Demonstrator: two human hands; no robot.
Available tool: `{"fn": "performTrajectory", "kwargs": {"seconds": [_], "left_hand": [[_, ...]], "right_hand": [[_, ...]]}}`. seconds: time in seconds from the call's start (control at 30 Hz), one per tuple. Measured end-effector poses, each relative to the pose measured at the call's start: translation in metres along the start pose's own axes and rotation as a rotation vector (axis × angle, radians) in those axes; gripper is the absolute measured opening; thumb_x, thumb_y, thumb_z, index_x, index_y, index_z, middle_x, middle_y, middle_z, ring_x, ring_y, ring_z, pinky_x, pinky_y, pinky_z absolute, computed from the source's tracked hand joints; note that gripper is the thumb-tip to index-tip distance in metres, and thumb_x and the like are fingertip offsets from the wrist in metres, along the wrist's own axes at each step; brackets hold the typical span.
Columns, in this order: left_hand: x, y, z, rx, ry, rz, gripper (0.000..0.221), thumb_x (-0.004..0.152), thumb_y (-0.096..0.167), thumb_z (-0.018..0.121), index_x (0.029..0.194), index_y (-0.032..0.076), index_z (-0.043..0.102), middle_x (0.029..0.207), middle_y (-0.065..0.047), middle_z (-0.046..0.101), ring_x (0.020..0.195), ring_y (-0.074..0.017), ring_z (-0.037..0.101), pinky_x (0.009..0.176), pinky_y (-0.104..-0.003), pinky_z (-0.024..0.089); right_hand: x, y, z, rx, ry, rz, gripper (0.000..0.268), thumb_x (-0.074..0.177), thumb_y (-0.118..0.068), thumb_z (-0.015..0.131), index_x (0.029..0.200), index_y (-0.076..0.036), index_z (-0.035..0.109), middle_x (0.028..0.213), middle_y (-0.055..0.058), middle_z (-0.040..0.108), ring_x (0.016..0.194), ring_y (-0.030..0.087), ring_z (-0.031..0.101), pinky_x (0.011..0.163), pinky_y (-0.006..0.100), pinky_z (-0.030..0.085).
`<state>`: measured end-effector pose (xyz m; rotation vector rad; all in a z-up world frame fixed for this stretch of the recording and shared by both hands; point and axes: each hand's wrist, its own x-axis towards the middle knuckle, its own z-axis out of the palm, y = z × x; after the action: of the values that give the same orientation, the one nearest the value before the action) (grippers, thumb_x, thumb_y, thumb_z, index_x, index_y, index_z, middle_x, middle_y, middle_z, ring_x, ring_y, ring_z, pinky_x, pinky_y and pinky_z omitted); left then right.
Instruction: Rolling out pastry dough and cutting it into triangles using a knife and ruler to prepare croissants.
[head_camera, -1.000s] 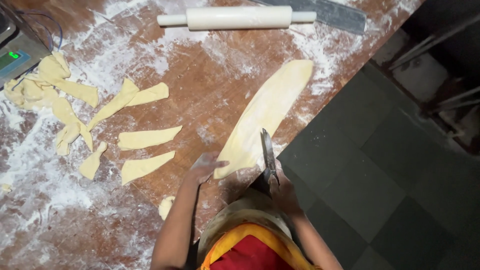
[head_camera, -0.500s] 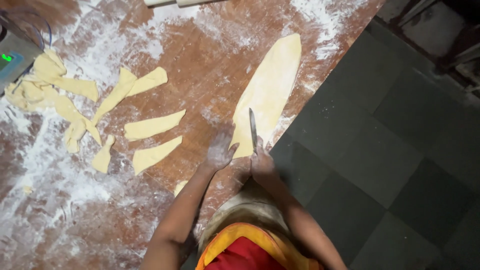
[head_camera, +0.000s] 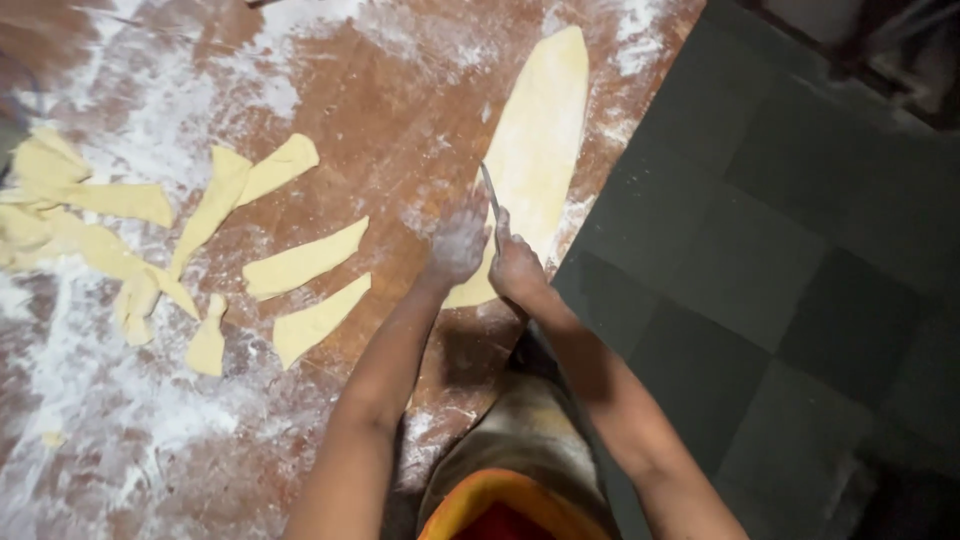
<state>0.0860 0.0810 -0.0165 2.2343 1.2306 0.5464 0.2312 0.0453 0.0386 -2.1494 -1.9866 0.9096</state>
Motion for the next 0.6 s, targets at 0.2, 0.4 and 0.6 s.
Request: {"fn": "performTrajectory", "kwargs": {"seconds": [0.2, 0.4, 0.6], "left_hand": [[-0.017, -0.001, 0.013, 0.067, 0.22, 0.066, 0.058, 0.108, 0.023, 0.041, 0.161, -0.002, 0.034, 0.171, -0.016, 0.026, 0.16, -0.0291, 0.023, 0.132, -0.045, 0.011], [0.004, 0.01, -0.007, 0.221, 0.156, 0.026, 0.059, 0.104, 0.021, 0.038, 0.158, -0.001, 0.033, 0.169, -0.016, 0.029, 0.157, -0.0319, 0.023, 0.128, -0.047, 0.01], [0.001, -0.009, 0.02, -0.134, 0.271, -0.013, 0.057, 0.111, 0.017, 0.031, 0.166, 0.004, 0.023, 0.174, -0.015, 0.023, 0.162, -0.0309, 0.025, 0.134, -0.043, 0.017]], "right_hand": [[-0.041, -0.017, 0.014, 0.003, -0.024, 0.032, 0.077, 0.093, -0.006, 0.045, 0.159, 0.007, 0.008, 0.094, 0.039, 0.064, 0.085, 0.054, 0.065, 0.081, 0.06, 0.052], [-0.123, -0.016, 0.034, -0.172, 0.259, -0.216, 0.067, 0.099, 0.003, 0.045, 0.158, 0.016, 0.016, 0.105, 0.04, 0.067, 0.067, 0.045, 0.061, 0.064, 0.054, 0.05], [-0.291, -0.007, 0.078, -0.046, 0.267, -0.1, 0.055, 0.097, -0.003, 0.046, 0.151, 0.006, 0.038, 0.111, 0.033, 0.065, 0.085, 0.044, 0.066, 0.076, 0.047, 0.055]]}}
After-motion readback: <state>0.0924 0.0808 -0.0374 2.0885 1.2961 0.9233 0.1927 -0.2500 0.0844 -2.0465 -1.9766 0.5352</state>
